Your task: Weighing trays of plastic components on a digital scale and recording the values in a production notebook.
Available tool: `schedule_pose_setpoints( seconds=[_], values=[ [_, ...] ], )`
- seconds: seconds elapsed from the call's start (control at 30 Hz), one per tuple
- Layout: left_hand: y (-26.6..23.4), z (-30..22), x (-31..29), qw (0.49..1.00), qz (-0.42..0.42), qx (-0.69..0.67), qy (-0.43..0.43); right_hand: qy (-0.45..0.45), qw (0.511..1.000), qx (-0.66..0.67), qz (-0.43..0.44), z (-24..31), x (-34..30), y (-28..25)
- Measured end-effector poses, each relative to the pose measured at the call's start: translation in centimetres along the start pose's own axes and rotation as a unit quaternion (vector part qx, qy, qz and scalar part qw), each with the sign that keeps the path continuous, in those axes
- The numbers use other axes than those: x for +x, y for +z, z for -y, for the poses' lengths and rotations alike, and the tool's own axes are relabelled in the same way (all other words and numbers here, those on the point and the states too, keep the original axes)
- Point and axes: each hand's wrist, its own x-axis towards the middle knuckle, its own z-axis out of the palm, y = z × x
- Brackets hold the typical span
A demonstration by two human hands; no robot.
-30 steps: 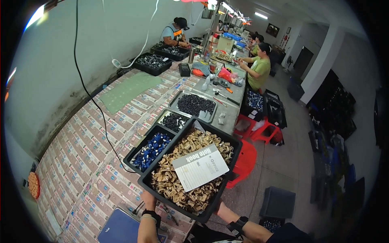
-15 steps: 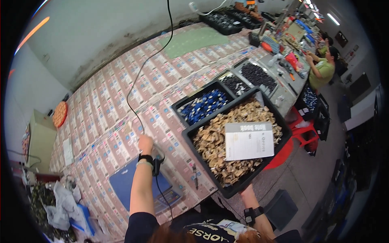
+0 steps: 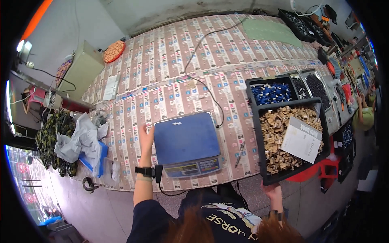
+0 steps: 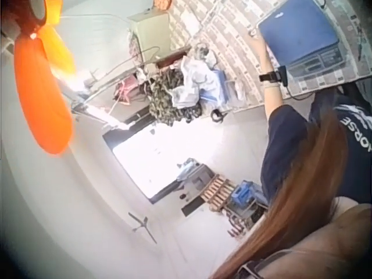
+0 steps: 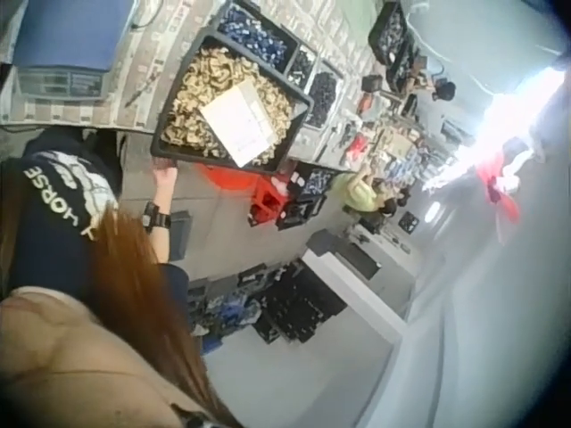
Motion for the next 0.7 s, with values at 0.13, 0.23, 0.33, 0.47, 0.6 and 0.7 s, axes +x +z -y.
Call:
schedule_pose_setpoints(
  seconds=[0.13,0.23,0.33,0.47,0.6,0.7],
  values=[
    [-2.4,1.4,-5.6,0.946,0.127,-0.165,-0.249,0.063,0.975,-0.210,0.043,-4.5,-2.1,2.5],
    [-2.1,3.1,-5.4,0.877,0.213,-0.309,-0.302,0.082,0.906,-0.385,0.152,-8.0,-0.7,8.9],
    [-1.3,2.8,-5.0,0.846,0.261,-0.365,-0.289,-0.029,0.835,-0.530,0.147,-11.1,2.5,14.1],
    [-0.5,1.7,-5.0,0.841,0.285,-0.356,-0.291,-0.158,0.777,-0.586,0.169,-12.9,7.2,19.0],
    [-0.2,2.7,-4.6,0.826,0.299,-0.379,-0.291,-0.070,0.822,-0.544,0.154,-14.0,8.5,21.3],
    [-1.2,2.4,-4.9,0.797,0.311,-0.425,-0.296,-0.049,0.843,-0.515,0.150,-15.6,11.0,21.0]
  ],
)
